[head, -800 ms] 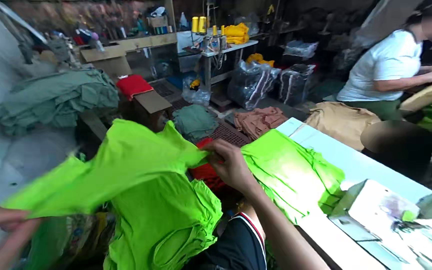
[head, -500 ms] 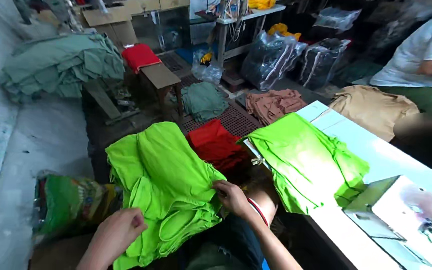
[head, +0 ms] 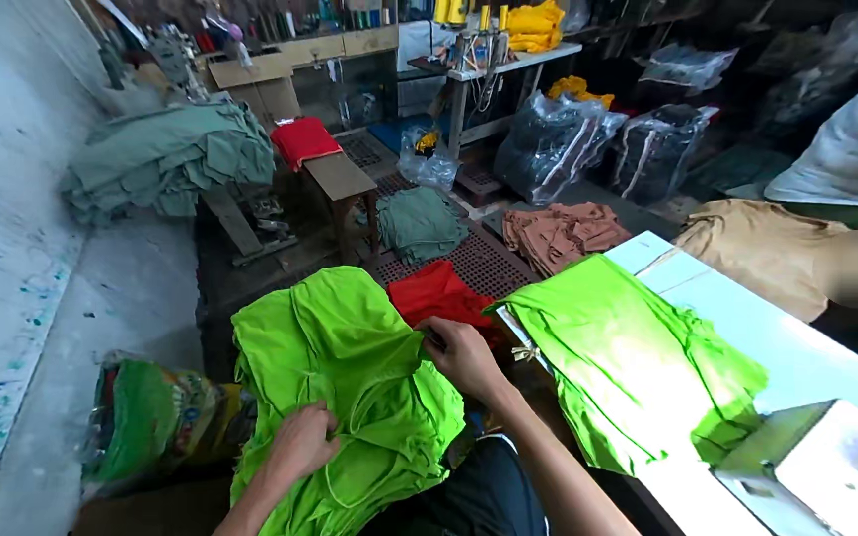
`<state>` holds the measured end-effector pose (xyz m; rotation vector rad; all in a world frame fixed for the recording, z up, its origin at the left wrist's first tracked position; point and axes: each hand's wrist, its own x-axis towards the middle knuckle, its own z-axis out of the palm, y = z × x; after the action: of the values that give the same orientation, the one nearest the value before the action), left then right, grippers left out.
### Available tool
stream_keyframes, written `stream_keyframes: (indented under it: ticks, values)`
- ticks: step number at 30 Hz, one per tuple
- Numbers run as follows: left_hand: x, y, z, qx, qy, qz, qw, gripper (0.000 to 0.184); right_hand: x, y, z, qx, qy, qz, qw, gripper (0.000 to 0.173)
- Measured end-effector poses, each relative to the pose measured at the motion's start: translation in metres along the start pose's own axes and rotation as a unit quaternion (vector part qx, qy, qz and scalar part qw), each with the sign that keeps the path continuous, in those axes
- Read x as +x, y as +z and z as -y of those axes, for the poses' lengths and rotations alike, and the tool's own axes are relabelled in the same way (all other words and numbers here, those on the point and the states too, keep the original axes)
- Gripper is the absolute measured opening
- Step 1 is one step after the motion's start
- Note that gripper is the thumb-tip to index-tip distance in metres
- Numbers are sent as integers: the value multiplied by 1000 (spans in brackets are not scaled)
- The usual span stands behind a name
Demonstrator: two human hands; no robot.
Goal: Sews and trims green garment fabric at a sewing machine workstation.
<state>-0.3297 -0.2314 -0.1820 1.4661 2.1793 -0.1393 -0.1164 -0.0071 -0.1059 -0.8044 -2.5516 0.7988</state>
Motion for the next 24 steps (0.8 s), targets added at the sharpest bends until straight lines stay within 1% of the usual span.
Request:
stream_keyframes:
  ticks: [2, 4, 6, 7, 9, 10, 11, 13, 15, 16, 17, 18, 19, 20, 22, 23, 24]
  values:
    - [0, -6, 10, -76, 17, 28, 997, 38, 9, -10, 4, -21, 18, 40, 999, 27]
    - [-3, -8, 12, -139, 27, 17, 990, 52, 12, -15, 3, -28, 24, 80, 996, 26]
    - [-7, -11, -2, -178, 20, -43, 983, 57, 12, -17, 3, -19, 20, 107, 994, 26]
    - [-6, -10, -14, -182, 13, -88, 979, 62, 11, -17, 4, -10, 14, 107, 994, 25]
    - [1, 0, -40, -166, 4, -164, 972, 78, 8, -15, 5, 22, -3, 86, 996, 24]
    - [7, 7, -50, -150, 2, -194, 970, 84, 6, -14, 5, 41, -13, 71, 997, 24]
    - [14, 15, -54, -133, -1, -215, 968, 81, 4, -13, 4, 57, -21, 50, 997, 24]
    - [26, 16, -44, -118, -31, -234, 965, 63, 2, -12, 0, 55, -18, 0, 998, 24]
    - [27, -6, -14, -128, -72, -245, 958, 50, 5, -17, -7, 9, 17, -35, 999, 25]
    - [22, -24, 3, -128, -83, -265, 952, 46, 9, -19, -10, -13, 45, -40, 998, 25]
    - [16, -44, 20, -119, -83, -304, 942, 42, 16, -22, -11, -26, 74, -39, 996, 25]
    - [9, -66, 36, -110, -73, -361, 923, 38, 26, -24, -10, -24, 94, -46, 994, 25]
    - [0, -91, 47, -104, -67, -419, 899, 34, 35, -27, -6, -6, 96, -73, 993, 25]
    - [-12, -117, 54, -103, -66, -469, 874, 32, 44, -30, 0, 18, 74, -121, 990, 24]
    - [-41, -165, 61, -77, -60, -558, 824, 30, 56, -38, 18, 65, -13, -223, 973, 21]
    - [-58, -183, 62, -60, -48, -591, 803, 28, 57, -43, 29, 87, -58, -257, 961, 20]
    - [-72, -196, 65, -44, -27, -620, 783, 28, 54, -46, 38, 105, -91, -275, 951, 22]
